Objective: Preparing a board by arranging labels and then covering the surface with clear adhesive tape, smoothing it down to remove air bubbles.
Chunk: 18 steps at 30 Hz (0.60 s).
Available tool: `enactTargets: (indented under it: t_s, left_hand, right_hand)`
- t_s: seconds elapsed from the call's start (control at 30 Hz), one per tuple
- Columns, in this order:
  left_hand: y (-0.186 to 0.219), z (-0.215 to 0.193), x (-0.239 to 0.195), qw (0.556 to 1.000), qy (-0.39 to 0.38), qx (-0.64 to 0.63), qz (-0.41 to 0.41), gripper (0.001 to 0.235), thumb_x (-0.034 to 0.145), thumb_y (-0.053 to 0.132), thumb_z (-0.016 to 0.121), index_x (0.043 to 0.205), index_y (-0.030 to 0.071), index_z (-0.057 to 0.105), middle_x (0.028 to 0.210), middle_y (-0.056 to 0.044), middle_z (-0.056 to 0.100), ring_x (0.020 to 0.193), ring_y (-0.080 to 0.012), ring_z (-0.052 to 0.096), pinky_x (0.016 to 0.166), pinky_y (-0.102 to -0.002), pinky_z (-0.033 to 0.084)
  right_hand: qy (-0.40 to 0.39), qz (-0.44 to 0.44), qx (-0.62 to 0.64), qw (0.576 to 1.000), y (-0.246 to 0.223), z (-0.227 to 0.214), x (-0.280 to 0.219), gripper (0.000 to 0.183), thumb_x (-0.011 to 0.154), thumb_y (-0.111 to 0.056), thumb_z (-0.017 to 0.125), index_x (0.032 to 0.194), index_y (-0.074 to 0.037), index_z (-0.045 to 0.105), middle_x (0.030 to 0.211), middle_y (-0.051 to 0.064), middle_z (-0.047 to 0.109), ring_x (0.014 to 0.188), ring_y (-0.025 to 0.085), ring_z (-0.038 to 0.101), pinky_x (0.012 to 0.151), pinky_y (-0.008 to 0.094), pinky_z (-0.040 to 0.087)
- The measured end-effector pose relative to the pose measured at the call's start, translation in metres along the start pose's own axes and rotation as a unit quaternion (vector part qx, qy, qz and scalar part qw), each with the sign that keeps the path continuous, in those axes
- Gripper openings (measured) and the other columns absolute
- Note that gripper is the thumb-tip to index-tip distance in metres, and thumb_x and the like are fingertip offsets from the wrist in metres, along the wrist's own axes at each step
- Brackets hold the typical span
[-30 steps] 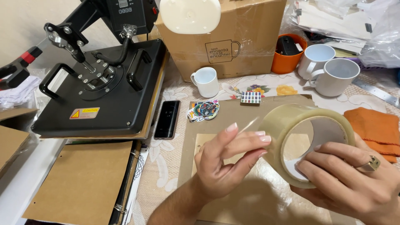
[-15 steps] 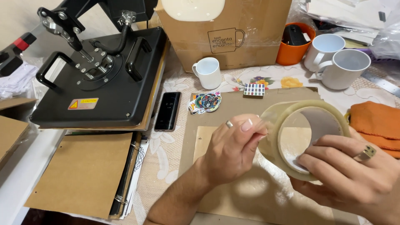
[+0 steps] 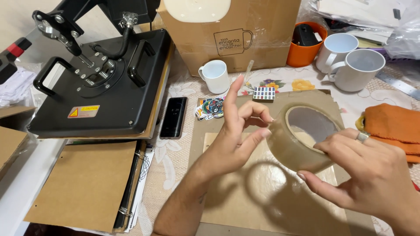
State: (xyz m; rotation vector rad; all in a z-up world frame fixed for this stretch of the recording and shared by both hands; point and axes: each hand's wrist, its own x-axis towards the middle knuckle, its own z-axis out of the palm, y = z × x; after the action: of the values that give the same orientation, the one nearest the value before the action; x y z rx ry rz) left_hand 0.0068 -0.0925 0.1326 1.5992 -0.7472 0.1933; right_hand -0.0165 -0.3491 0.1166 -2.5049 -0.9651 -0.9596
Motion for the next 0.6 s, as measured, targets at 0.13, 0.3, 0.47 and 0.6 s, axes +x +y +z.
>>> enactTargets:
  t_s: [0.13, 0.3, 0.47, 0.6]
  left_hand:
    - [-0.005, -0.001, 0.007, 0.996, 0.022, -0.055, -0.061, 0.093, 0.097, 0.003, 0.062, 0.162, 0.014, -0.003, 0.096, -0.006, 0.057, 0.094, -0.0137, 0.057, 0.097, -0.029, 0.05]
    - [-0.014, 0.006, 0.009, 0.991, 0.092, -0.061, -0.075, 0.089, 0.096, 0.001, 0.063, 0.164, 0.015, 0.008, 0.089, -0.005, 0.061, 0.085, -0.0093, 0.058, 0.086, -0.022, 0.049]
    - [-0.022, 0.016, 0.0, 0.987, 0.134, 0.091, 0.019, 0.083, 0.099, -0.009, 0.053, 0.162, 0.009, 0.002, 0.089, -0.008, 0.056, 0.084, -0.0173, 0.057, 0.086, -0.03, 0.051]
    - [-0.016, 0.011, -0.007, 0.985, 0.141, 0.097, 0.02, 0.085, 0.098, -0.012, 0.052, 0.161, 0.009, -0.002, 0.089, -0.008, 0.055, 0.083, -0.0172, 0.057, 0.083, -0.03, 0.051]
  right_hand:
    - [-0.018, 0.026, 0.0, 0.999, 0.001, 0.004, -0.003, 0.045, 0.076, -0.056, 0.074, 0.095, -0.015, 0.067, 0.086, 0.0, 0.069, 0.072, 0.021, 0.065, 0.054, 0.031, 0.042]
    - [-0.057, 0.019, 0.024, 0.998, -0.002, 0.008, 0.002, 0.083, 0.064, -0.074, 0.078, 0.117, -0.014, 0.058, 0.097, -0.002, 0.067, 0.086, 0.019, 0.066, 0.063, 0.032, 0.047]
    - [-0.113, 0.076, -0.024, 0.99, -0.001, 0.028, -0.006, 0.08, 0.069, -0.038, 0.078, 0.139, -0.02, 0.046, 0.104, 0.001, 0.067, 0.076, 0.023, 0.069, 0.048, 0.04, 0.045]
    - [-0.195, 0.156, -0.049, 0.967, -0.001, 0.026, -0.001, 0.096, 0.061, -0.046, 0.08, 0.146, -0.025, 0.041, 0.097, -0.004, 0.071, 0.081, 0.022, 0.07, 0.052, 0.042, 0.05]
